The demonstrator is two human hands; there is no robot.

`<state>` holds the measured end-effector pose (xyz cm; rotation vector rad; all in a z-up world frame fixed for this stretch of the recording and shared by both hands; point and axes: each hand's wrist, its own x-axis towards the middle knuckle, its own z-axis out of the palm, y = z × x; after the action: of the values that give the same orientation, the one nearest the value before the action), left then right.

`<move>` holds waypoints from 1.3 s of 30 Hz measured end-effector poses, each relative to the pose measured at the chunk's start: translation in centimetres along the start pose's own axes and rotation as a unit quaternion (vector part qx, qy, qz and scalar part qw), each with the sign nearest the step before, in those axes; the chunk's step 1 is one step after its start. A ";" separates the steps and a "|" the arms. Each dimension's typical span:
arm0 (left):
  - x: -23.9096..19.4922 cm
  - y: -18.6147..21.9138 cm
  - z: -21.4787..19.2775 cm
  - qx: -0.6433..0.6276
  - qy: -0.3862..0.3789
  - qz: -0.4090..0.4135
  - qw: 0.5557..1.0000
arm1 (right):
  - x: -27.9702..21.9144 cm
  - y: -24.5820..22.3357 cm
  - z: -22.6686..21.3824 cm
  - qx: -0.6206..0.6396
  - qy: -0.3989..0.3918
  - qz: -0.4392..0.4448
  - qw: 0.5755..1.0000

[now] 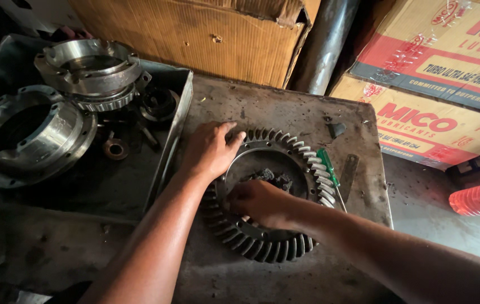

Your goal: The person assembles a differential by placing internal gears and pins into a metal ring gear housing, using a screwdriver to align components, and wiping a gear part with a cloth.

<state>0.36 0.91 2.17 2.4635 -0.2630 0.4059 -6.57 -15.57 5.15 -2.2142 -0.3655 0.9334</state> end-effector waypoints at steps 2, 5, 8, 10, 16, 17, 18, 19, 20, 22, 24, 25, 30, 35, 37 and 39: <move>-0.2 0.1 0.0 -0.003 -0.004 -0.005 1.000 | 0.0 0.1 0.5 -0.040 0.045 -0.016 0.998; -0.2 0.1 -0.1 -0.010 -0.011 -0.012 1.000 | 0.1 -0.5 1.4 -0.088 0.142 -0.068 0.984; 0.0 -0.1 0.0 -0.014 -0.024 -0.021 0.999 | -0.4 -2.1 1.0 -0.140 0.123 0.006 0.982; 0.1 -0.3 0.4 -0.005 -0.025 -0.021 0.999 | -1.1 -3.2 0.7 -0.179 0.135 0.016 0.974; 0.2 -0.7 1.2 0.001 -0.019 -0.028 0.999 | -2.1 -3.5 0.2 -0.169 0.245 -0.124 0.947; 0.2 -0.7 1.3 -0.017 -0.026 -0.040 0.999 | -2.2 -3.1 0.4 -0.177 0.254 -0.148 0.939; 0.2 -0.9 1.2 -0.035 -0.033 -0.053 0.997 | -2.2 -2.7 0.7 -0.197 0.264 -0.170 0.929; 0.3 -1.1 1.3 -0.054 -0.040 -0.065 0.996 | -2.2 -2.5 1.0 -0.216 0.273 -0.192 0.918; 0.3 -1.2 1.5 -0.050 -0.045 -0.068 0.995 | -2.1 -2.3 1.3 -0.235 0.282 -0.213 0.905; 0.7 -1.7 2.1 -0.042 -0.054 -0.074 0.995 | -1.4 -2.3 1.1 -0.236 0.264 -0.168 0.920; 1.0 -2.3 2.6 -0.129 -0.032 -0.094 0.987 | -0.9 -2.4 0.8 -0.230 0.250 -0.150 0.928; 1.2 -2.6 2.7 -0.173 -0.021 -0.104 0.979 | -0.9 -2.5 0.6 -0.224 0.247 -0.153 0.930; 2.0 -2.3 0.8 -0.310 0.004 -0.128 0.942 | -1.1 -2.7 0.8 -0.229 0.258 -0.171 0.923; 2.1 -2.0 -1.0 -0.265 -0.026 -0.143 0.953 | -1.1 -2.7 0.6 -0.255 0.264 -0.221 0.904; 2.9 -1.6 0.2 -0.408 0.003 -0.054 0.911 | -1.2 -2.8 0.1 -0.281 0.240 -0.228 0.901; 2.3 -2.1 -0.3 -0.298 -0.036 -0.099 0.949 | -1.2 -3.3 -0.4 -0.277 0.197 -0.196 0.920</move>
<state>3.01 2.59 2.07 1.8862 -0.1371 0.1206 -7.08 -13.98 8.20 -2.6117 -0.9277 0.1558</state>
